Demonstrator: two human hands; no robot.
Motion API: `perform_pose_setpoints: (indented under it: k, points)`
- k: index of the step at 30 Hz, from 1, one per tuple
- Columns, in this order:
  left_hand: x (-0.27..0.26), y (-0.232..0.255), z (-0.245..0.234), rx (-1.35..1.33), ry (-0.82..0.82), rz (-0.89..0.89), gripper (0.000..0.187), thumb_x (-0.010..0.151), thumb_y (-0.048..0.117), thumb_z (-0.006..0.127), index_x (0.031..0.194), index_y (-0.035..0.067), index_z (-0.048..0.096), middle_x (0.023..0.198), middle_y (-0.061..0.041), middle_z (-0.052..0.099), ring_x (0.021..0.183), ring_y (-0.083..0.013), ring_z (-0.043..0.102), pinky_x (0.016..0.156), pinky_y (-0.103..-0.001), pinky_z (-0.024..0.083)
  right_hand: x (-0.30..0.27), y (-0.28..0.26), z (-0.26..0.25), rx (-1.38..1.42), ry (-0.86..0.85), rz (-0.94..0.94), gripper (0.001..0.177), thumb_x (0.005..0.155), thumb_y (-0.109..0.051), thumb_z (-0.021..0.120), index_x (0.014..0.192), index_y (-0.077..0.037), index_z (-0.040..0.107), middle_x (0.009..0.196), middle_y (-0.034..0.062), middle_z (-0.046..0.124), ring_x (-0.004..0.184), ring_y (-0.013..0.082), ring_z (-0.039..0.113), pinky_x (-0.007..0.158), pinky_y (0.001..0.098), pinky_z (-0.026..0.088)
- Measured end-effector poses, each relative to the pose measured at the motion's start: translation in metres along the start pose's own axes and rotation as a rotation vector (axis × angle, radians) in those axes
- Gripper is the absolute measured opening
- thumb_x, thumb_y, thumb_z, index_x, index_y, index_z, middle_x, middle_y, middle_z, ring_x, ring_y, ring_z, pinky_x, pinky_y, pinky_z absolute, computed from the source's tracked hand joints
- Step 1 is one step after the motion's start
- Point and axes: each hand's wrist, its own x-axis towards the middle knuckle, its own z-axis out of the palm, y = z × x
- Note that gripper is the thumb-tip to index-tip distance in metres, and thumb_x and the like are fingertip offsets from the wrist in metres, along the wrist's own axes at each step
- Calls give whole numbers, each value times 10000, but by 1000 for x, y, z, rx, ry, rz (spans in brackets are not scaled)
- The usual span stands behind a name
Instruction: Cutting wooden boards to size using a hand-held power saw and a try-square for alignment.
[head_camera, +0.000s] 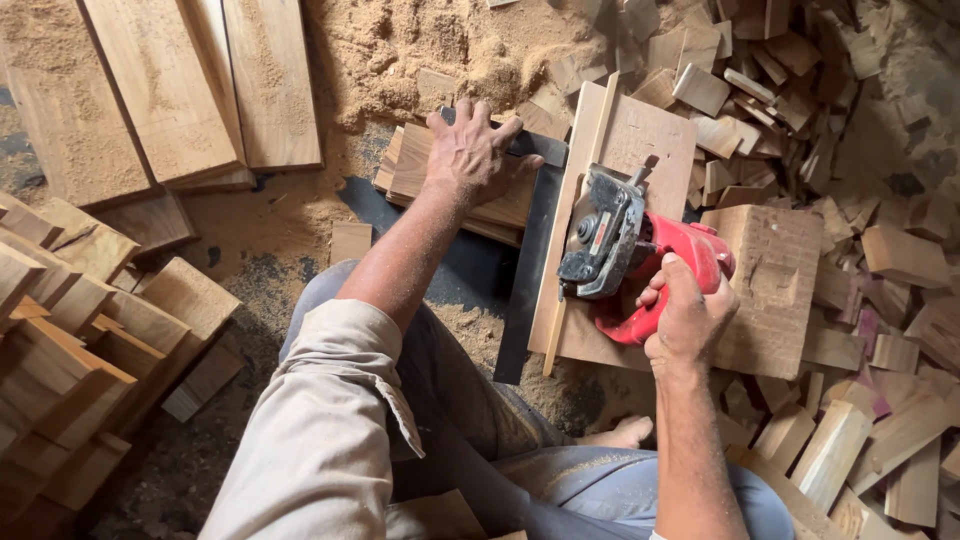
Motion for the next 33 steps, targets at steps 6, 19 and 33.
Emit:
perform_pose_setpoints:
  k: [6,19,33]
  points:
    - [0,0,1,1,14,5,675,945,778,412,1361,264,548,1239,-175,533,1236,-328,447,913,-614,346,8,-4,6,-21,2,-42,143,922,-63,649,1055,-12,654,710,39,594,513,125,541,479,264,476]
    - [-2,0,2,-3,55,2,635,940,764,445,1299,257,576,1240,-147,543,1239,-299,438,920,-618,330,28,-3,9,1,-7,-25,103,918,-85,659,996,-25,632,695,32,579,500,127,530,460,269,470]
    - [3,0,5,10,12,-19,652,939,787,414,1304,270,569,1240,-155,539,1246,-303,430,924,-618,332,46,-9,20,16,-32,-49,133,926,-94,654,1033,-26,612,698,36,576,492,120,523,455,270,478]
